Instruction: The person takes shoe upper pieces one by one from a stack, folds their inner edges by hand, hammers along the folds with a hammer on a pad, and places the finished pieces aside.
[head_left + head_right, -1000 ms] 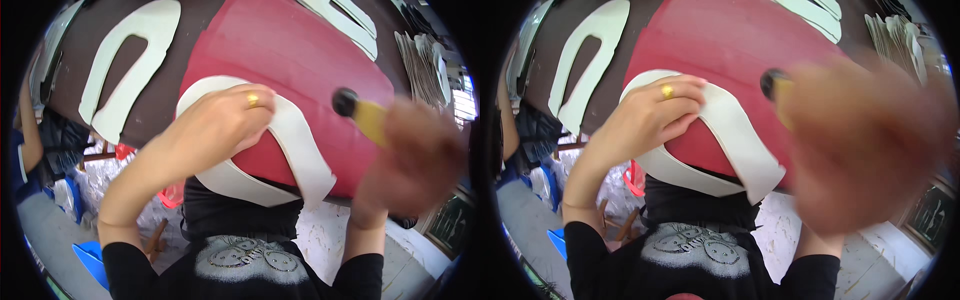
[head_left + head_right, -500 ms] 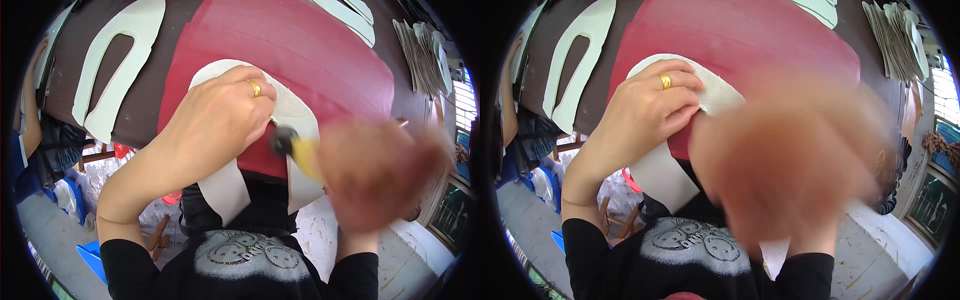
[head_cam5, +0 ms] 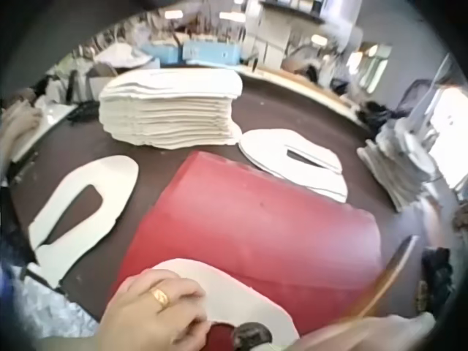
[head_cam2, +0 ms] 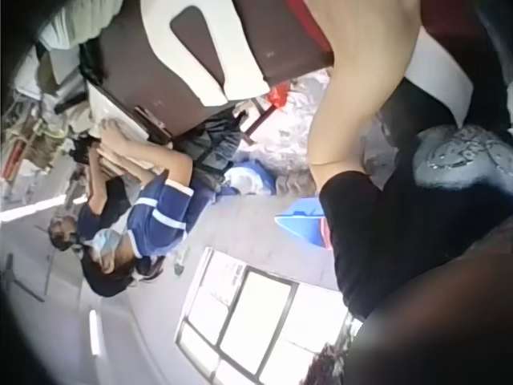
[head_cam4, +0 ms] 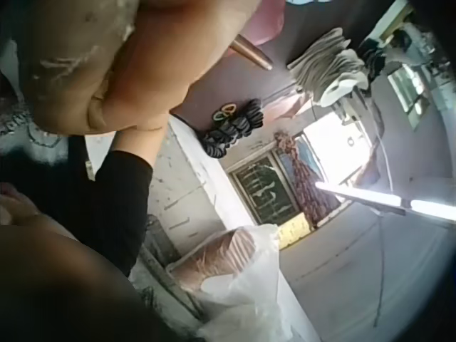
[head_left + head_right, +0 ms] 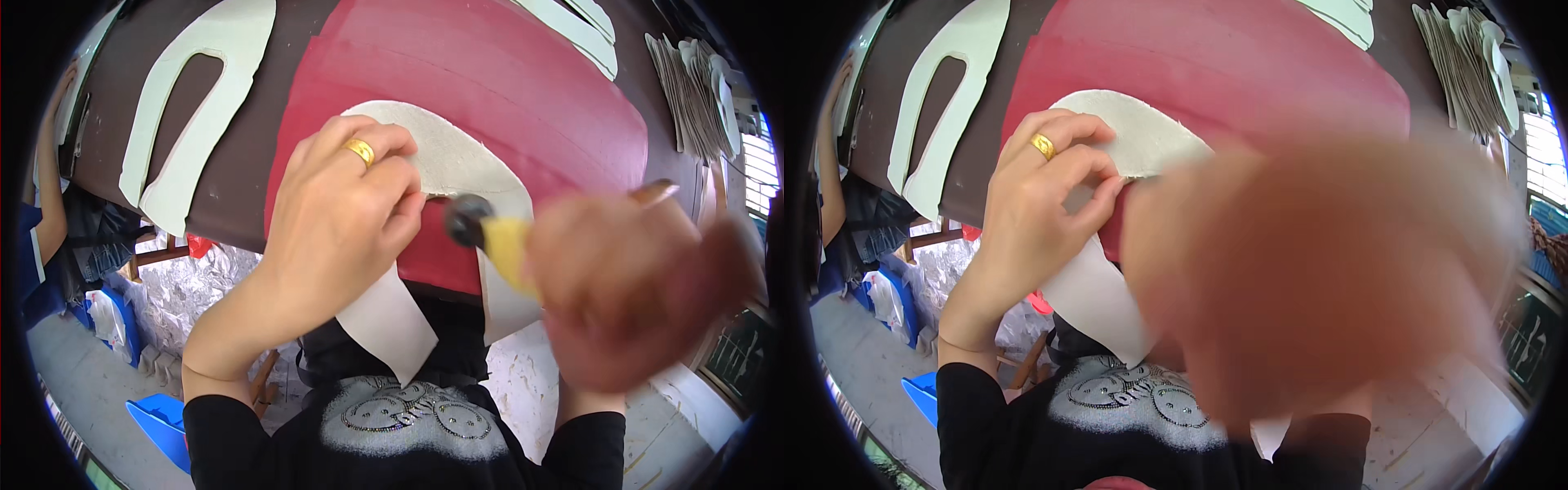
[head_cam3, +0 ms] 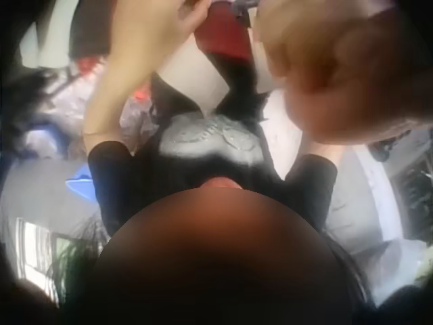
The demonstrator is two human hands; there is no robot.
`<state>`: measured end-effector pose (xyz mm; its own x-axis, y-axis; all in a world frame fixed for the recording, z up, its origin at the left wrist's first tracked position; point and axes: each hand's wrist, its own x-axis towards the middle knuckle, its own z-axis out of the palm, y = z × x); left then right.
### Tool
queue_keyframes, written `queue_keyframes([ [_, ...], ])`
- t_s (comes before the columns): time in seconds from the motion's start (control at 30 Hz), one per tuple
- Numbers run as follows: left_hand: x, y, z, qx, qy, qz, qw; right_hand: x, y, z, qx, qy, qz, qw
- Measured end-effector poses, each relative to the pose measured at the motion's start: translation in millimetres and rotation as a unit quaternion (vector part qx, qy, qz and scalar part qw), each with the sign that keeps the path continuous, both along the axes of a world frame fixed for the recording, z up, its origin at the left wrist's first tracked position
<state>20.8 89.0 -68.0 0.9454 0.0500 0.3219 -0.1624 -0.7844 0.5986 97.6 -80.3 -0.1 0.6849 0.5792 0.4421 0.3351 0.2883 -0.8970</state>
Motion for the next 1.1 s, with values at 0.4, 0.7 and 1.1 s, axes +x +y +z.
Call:
queue_keyframes([
  [0.4,12.4,21.8,-1.3,-0.044,0.002,-0.094,0.995,24.7,15.9,-6.9,0.027,0.042,-0.05,0.998],
  [0.7,3.7,24.3,-5.4,-0.01,-0.02,-0.102,0.995,13.8,20.5,-17.6,-0.036,0.054,-0.054,0.996],
  [1.1,-1.5,12.0,-6.8,-0.052,-0.027,-0.011,0.998,9.9,25.2,-5.2,-0.052,0.028,-0.009,0.998],
])
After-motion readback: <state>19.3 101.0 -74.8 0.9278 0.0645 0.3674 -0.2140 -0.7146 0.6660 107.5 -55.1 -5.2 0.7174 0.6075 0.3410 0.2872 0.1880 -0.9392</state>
